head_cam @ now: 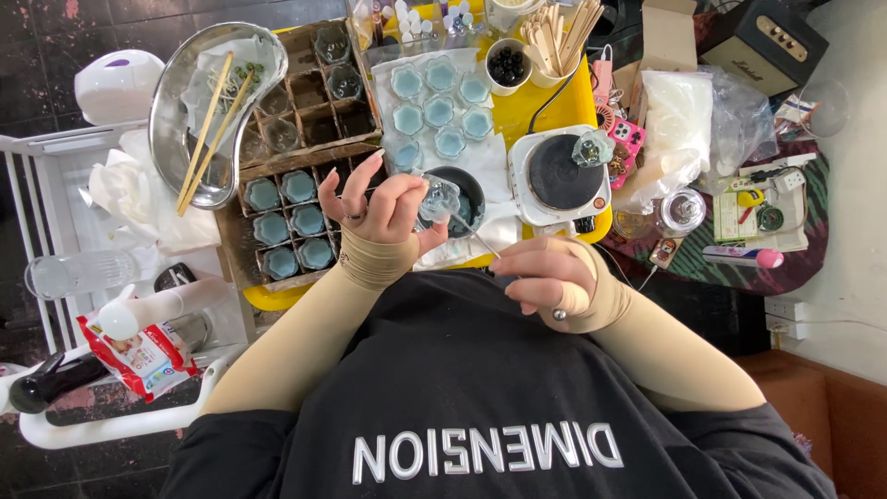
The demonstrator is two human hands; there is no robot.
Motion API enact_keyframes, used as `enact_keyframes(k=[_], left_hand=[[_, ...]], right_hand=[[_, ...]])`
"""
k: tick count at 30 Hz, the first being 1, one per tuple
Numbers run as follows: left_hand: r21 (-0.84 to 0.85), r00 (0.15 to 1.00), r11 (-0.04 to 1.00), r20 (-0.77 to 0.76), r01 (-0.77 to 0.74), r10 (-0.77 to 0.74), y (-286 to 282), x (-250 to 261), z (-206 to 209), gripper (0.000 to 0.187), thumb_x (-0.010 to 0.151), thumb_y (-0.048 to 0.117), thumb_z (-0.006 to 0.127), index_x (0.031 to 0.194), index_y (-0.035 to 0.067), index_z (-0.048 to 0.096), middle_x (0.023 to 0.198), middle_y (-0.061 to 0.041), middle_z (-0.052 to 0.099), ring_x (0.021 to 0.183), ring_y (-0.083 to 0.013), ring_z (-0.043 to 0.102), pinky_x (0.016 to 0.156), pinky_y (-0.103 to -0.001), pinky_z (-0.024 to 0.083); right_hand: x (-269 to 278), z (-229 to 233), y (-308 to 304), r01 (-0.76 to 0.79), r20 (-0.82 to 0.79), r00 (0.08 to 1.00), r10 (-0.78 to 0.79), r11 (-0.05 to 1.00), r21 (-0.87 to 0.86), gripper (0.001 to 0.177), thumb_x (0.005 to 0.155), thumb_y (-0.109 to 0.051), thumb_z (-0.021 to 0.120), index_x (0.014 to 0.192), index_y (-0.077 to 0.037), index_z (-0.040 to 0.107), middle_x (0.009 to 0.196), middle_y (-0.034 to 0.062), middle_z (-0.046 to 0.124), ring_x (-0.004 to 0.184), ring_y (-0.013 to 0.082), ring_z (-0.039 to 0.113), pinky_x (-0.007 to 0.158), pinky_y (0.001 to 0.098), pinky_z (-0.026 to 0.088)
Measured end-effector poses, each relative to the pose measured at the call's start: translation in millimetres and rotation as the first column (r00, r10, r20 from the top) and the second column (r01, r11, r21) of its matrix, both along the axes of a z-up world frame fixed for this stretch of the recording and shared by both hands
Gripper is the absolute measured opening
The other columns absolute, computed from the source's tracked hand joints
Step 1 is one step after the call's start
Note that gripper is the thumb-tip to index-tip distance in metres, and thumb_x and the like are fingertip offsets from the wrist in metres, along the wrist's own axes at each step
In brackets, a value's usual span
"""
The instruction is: Placing small chunks of blue wax into clear glass containers using a spoon and a pick tool.
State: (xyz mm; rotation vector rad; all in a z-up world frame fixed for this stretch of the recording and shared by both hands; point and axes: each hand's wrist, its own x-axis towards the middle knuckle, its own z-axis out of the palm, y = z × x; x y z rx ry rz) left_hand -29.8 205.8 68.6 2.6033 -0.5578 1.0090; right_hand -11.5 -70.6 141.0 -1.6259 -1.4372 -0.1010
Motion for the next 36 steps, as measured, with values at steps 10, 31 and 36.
enact_keyframes(k=[10, 31, 36], left_hand=[[-0.006, 0.999, 1.0, 0.047, -0.008, 0.008, -9, -1, -1, 0.043, 0.093, 0.056, 0.078, 0.1, 0.014, 0.071, 0.119, 0.003, 0.059, 0.136, -0.0266, 0.044, 0.119, -0.054, 0.015], [-0.178, 0.999, 0.984, -0.04, 0.015, -0.023, -36, -11, -8, 0.036, 0.095, 0.039, 0.077, 0.117, 0.013, 0.066, 0.124, 0.001, 0.067, 0.139, -0.0338, 0.044, 0.128, -0.061, 0.011], [-0.141, 0.999, 0.99, -0.046, -0.012, 0.006, -40, -11, -10, 0.031, 0.096, 0.034, 0.076, 0.118, 0.015, 0.064, 0.126, 0.002, 0.066, 0.142, -0.0339, 0.043, 0.129, -0.061, 0.009]], right_hand=[[-4, -6, -3, 0.047, 0.003, 0.999, -0.047, 0.999, 0.011, 0.027, 0.088, 0.006, 0.07, 0.112, -0.003, 0.06, 0.117, 0.0186, 0.063, 0.103, 0.0369, 0.071, 0.087, 0.0451, 0.062], [4, 7, -38, -0.065, -0.042, 0.997, 0.066, 0.998, 0.021, 0.017, 0.092, -0.001, 0.064, 0.108, -0.005, 0.062, 0.117, 0.0187, 0.066, 0.097, 0.032, 0.071, 0.083, 0.043, 0.062], [7, -5, -50, -0.031, -0.075, 0.997, 0.033, 0.999, 0.024, 0.016, 0.094, -0.003, 0.062, 0.111, -0.003, 0.061, 0.117, 0.0183, 0.064, 0.102, 0.0344, 0.072, 0.086, 0.0439, 0.063]])
